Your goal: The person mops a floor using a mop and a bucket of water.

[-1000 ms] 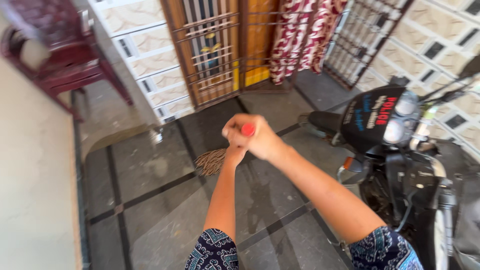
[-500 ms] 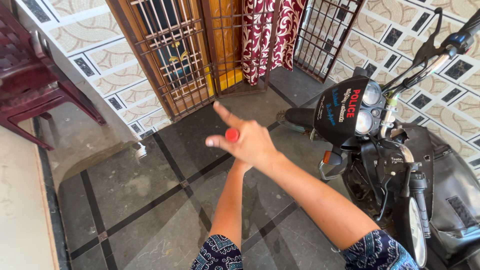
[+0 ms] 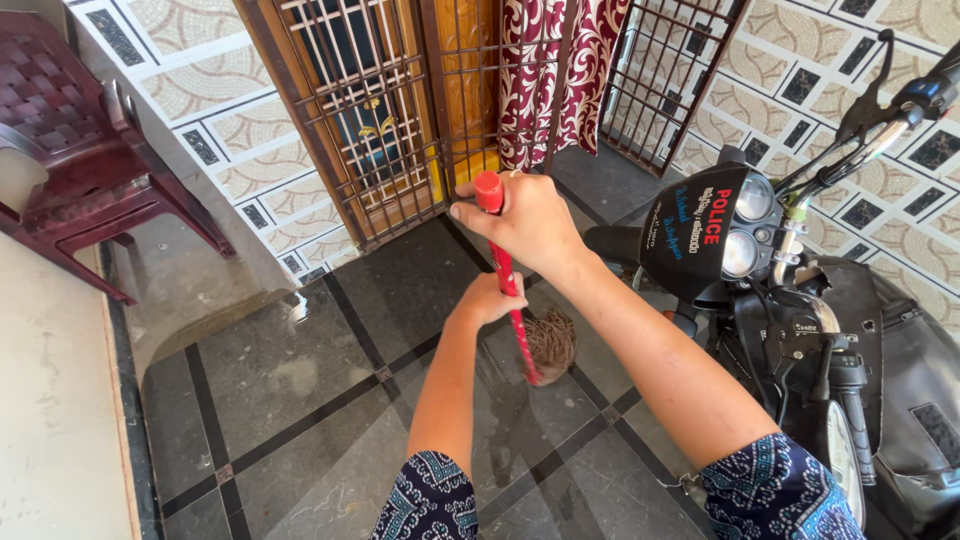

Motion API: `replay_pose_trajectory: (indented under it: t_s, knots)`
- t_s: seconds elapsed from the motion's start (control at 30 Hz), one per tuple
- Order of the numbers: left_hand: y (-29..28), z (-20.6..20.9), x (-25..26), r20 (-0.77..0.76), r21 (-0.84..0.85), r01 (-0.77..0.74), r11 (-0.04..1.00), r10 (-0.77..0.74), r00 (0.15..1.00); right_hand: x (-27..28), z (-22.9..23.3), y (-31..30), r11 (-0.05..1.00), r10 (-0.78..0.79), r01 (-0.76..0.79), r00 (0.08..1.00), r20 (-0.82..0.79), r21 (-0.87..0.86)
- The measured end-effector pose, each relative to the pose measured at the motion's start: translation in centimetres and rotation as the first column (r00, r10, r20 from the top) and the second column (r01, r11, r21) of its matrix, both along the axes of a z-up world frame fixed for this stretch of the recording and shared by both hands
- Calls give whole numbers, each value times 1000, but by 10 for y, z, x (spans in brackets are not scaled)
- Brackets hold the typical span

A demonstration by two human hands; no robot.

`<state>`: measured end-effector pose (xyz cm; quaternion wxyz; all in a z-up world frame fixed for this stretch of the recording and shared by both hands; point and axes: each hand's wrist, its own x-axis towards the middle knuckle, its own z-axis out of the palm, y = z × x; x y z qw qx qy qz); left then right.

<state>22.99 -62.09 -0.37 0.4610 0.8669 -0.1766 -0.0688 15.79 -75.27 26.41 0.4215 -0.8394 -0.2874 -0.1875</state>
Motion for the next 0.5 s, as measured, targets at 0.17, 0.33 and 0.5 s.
replay_pose_trajectory:
  t_s: [0.17, 0.33, 0.5]
  knots:
    - [20, 9, 3, 9, 128, -59, 990, 59, 998, -10, -12, -8, 1000, 15, -16, 999, 28, 7]
    - [43, 7, 1, -23, 379, -203, 903, 229, 973, -16, -30, -1, 993, 107, -108, 994, 17, 37]
    - [78, 10, -7, 1, 384, -295, 875, 319, 948, -1, -42, 16, 974, 197, -198, 980, 21, 106]
